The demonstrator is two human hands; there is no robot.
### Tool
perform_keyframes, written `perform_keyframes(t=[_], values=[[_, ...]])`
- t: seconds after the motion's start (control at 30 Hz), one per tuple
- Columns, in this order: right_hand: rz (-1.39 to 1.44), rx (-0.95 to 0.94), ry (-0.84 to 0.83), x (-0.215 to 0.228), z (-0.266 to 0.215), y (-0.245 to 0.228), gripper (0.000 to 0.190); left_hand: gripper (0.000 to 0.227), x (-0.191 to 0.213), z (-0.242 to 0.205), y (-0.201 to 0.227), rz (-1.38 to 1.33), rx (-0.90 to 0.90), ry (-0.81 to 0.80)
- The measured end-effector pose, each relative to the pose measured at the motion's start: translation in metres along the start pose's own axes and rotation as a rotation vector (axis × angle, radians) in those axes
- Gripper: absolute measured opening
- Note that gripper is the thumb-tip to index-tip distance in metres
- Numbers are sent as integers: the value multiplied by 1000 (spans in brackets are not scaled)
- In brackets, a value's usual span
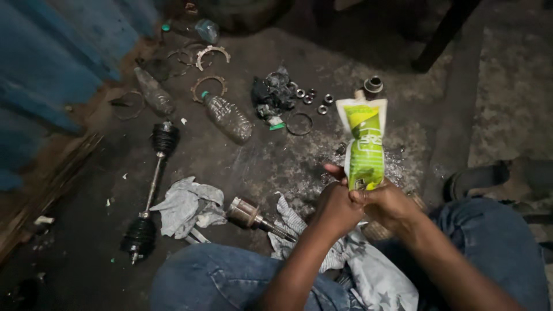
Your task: The person sits on the floor and cleans a cylindrical metal part with a cloth. They then open a green grease packet and apply the grease into the hollow interior of the part using their fingers, spreading it around the inner walls.
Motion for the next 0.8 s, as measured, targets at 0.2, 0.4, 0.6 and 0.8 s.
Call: perform_keyframes(t=[0.2, 0.4, 0.6, 0.8], values=[[-271, 376, 366, 72, 4, 24, 27, 22, -28, 3, -22, -45, 71, 91], [-336, 679, 466, 62, -35, 2, 30, 19, -37, 2, 3, 391, -259, 88], [-495, 614, 234, 24, -19, -51, 36, 9, -33, -6, 6, 337, -399, 249], [-394, 0, 40, 23, 7, -13, 41, 33, -72, -14, -78, -307, 317, -46]])
Point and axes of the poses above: each hand's wrist, its own z-axis towards the middle knuckle, its own x-axis out of the back of the hand, y = z × x, the point moved 9 cm from there along z, towards the middle knuckle, and after that the axes turned 12 degrees about y, right-handed, at the moved point
